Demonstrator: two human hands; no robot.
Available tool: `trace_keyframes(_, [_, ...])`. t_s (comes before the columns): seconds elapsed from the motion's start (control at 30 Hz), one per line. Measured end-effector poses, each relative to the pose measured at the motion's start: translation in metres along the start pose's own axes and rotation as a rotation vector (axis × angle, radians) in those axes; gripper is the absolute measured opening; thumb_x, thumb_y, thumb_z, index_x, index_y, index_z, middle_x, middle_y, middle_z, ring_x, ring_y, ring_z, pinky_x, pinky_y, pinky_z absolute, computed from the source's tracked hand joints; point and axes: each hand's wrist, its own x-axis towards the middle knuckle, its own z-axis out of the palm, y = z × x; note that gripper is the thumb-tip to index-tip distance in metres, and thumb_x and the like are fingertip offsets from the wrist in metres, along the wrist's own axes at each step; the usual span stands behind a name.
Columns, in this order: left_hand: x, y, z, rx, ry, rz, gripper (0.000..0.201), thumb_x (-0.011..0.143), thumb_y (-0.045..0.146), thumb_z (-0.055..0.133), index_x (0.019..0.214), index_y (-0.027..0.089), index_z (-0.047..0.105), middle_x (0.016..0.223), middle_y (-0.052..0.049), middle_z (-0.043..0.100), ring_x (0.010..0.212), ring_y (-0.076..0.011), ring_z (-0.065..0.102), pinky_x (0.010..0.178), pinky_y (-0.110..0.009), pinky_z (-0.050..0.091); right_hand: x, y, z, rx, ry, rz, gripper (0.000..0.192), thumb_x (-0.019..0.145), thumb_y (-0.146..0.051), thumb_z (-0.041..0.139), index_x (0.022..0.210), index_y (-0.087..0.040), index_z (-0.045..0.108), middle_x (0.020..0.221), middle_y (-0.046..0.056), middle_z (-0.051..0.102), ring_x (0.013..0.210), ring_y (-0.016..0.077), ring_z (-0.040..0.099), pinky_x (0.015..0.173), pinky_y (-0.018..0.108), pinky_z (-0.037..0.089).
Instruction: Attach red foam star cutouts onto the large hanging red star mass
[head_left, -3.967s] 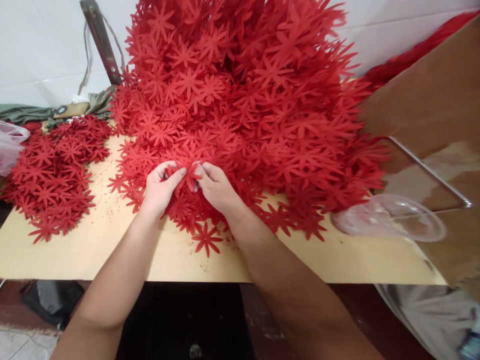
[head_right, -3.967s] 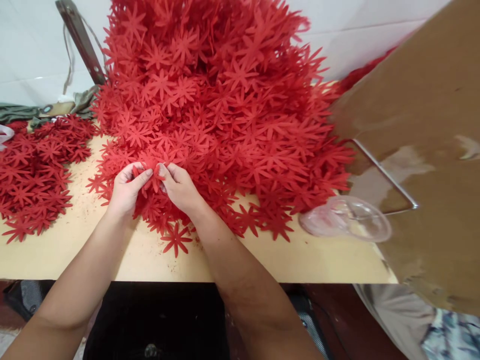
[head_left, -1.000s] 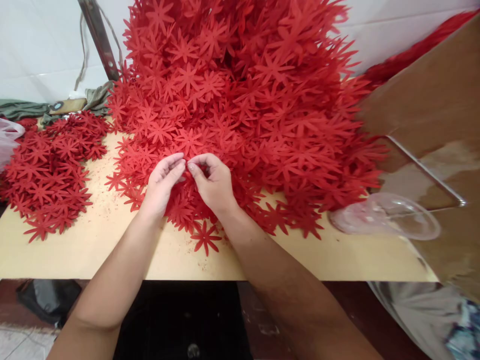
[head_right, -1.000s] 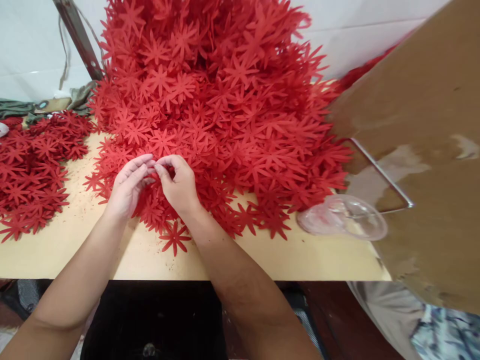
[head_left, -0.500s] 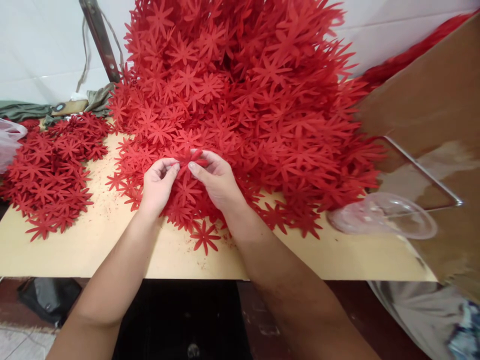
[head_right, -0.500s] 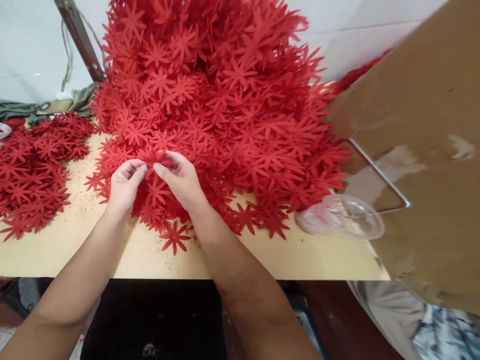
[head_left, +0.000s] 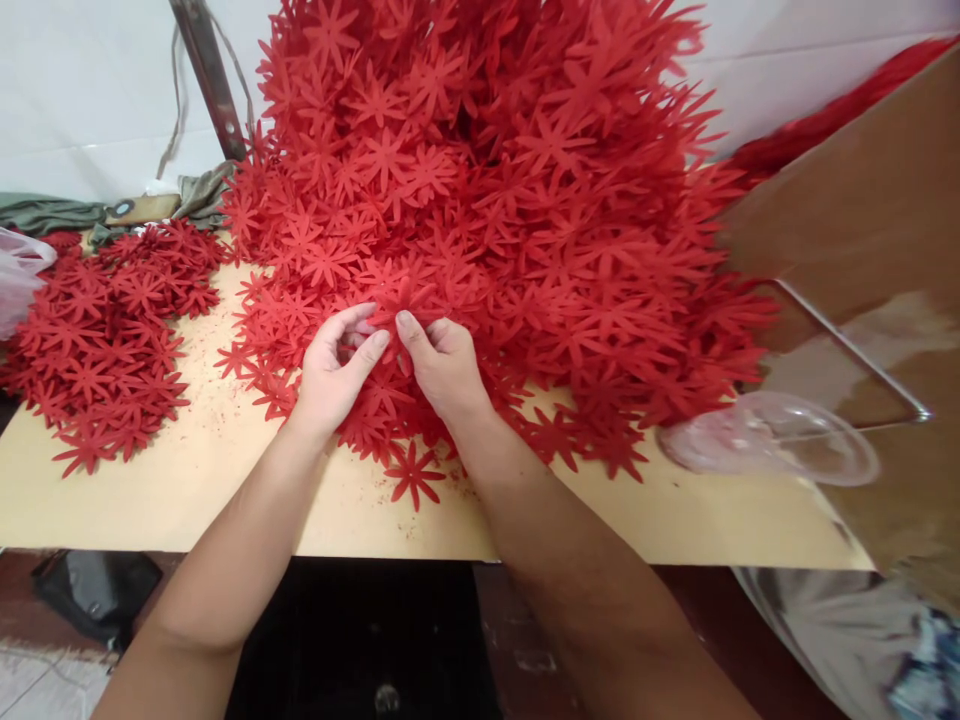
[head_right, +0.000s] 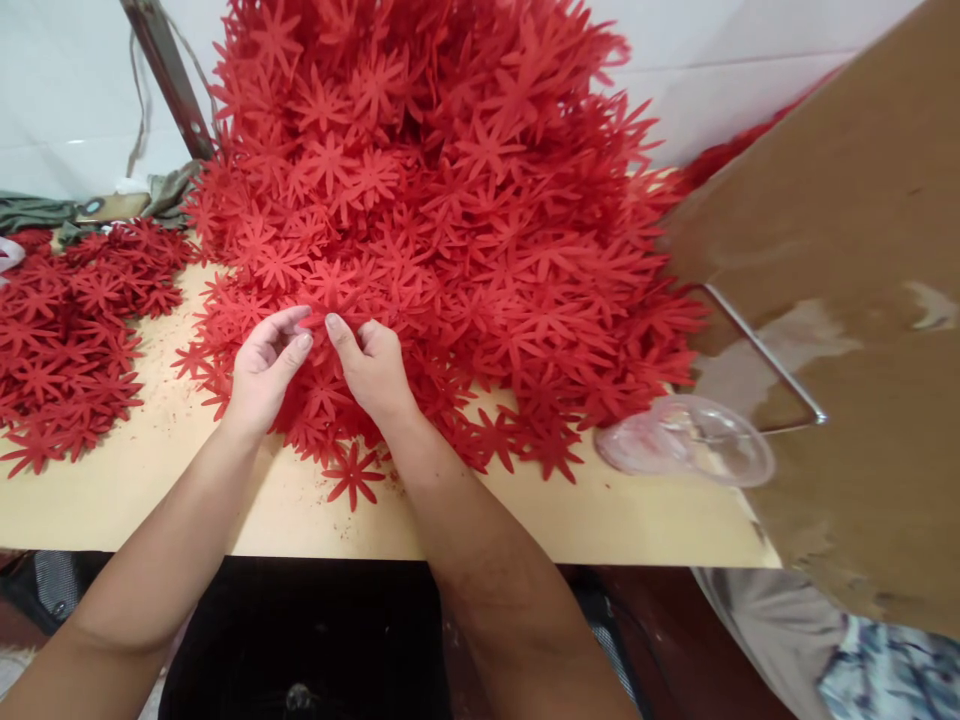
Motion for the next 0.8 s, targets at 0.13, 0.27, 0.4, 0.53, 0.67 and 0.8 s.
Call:
trace_keyframes(0.13, [0.001,-0.001,0.001,-0.051,0.006,-0.085,0.034,0.061,0.039,0.077,0.087,0.019,0.065,0.08,0.001,0.063,0.073,-0.0082,0.056,0.073,-0.022,0.046,-0.003,-0.002,0.003,-0.015,-0.027,0.013,0.058,0.061,-0.068,0.061,0.049,-0.02,0.031,0.044,-0.008,0.031,0.043,0.003,0.028,0.041,0.021,0.026])
trace_keyframes(0.27, [0.002,0.002,0.0,-0.17,0.059,-0.11,0.023,0.065,0.035,0.074,0.075,0.018,0.063,0.068,0.004,0.062,0.061,-0.0064,0.055,0.066,-0.021,0.047,-0.004,-0.004,0.006,0.053,-0.178,0.012,0.052,0.066,-0.069,0.056,0.059,-0.02,0.042,0.049,-0.006,0.042,0.047,0.0045,0.037,0.046,0.02,0.036])
trace_keyframes(0.4, [0.004,0.004,-0.001,-0.289,0.135,-0.148,0.015,0.065,0.025,0.072,0.072,0.017,0.061,0.066,0.005,0.061,0.057,-0.0053,0.053,0.059,-0.019,0.045,-0.004,-0.005,0.006,0.088,-0.292,0.01,0.046,0.062,-0.062,0.066,0.07,-0.019,0.05,0.058,-0.006,0.05,0.052,0.0049,0.043,0.054,0.02,0.043])
trace_keyframes(0.53, [0.005,0.003,-0.001,-0.339,0.229,-0.184,0.009,0.065,0.017,0.067,0.068,0.017,0.058,0.06,0.006,0.058,0.052,-0.0042,0.051,0.053,-0.016,0.042,-0.003,-0.003,0.004,0.039,-0.323,0.024,0.044,0.064,-0.06,0.065,0.065,-0.018,0.051,0.057,-0.005,0.048,0.052,0.005,0.044,0.053,0.02,0.042])
trace_keyframes(0.67, [0.009,0.007,-0.007,-0.412,0.362,-0.232,0.01,0.066,0.016,0.061,0.07,0.018,0.053,0.06,0.006,0.058,0.05,-0.0044,0.051,0.051,-0.016,0.041,-0.001,-0.001,0.001,-0.008,-0.269,0.045,0.042,0.066,-0.058,0.064,0.061,-0.018,0.05,0.053,-0.005,0.049,0.05,0.0053,0.045,0.052,0.021,0.041])
trace_keyframes(0.8, [0.016,0.012,-0.017,-0.46,0.407,-0.251,0.014,0.064,0.012,0.057,0.071,0.019,0.046,0.062,0.006,0.059,0.055,-0.007,0.057,0.056,-0.019,0.046,0.002,-0.001,-0.002,-0.009,-0.155,0.037,0.043,0.065,-0.057,0.066,0.061,-0.018,0.05,0.054,-0.004,0.051,0.051,0.005,0.046,0.054,0.021,0.041])
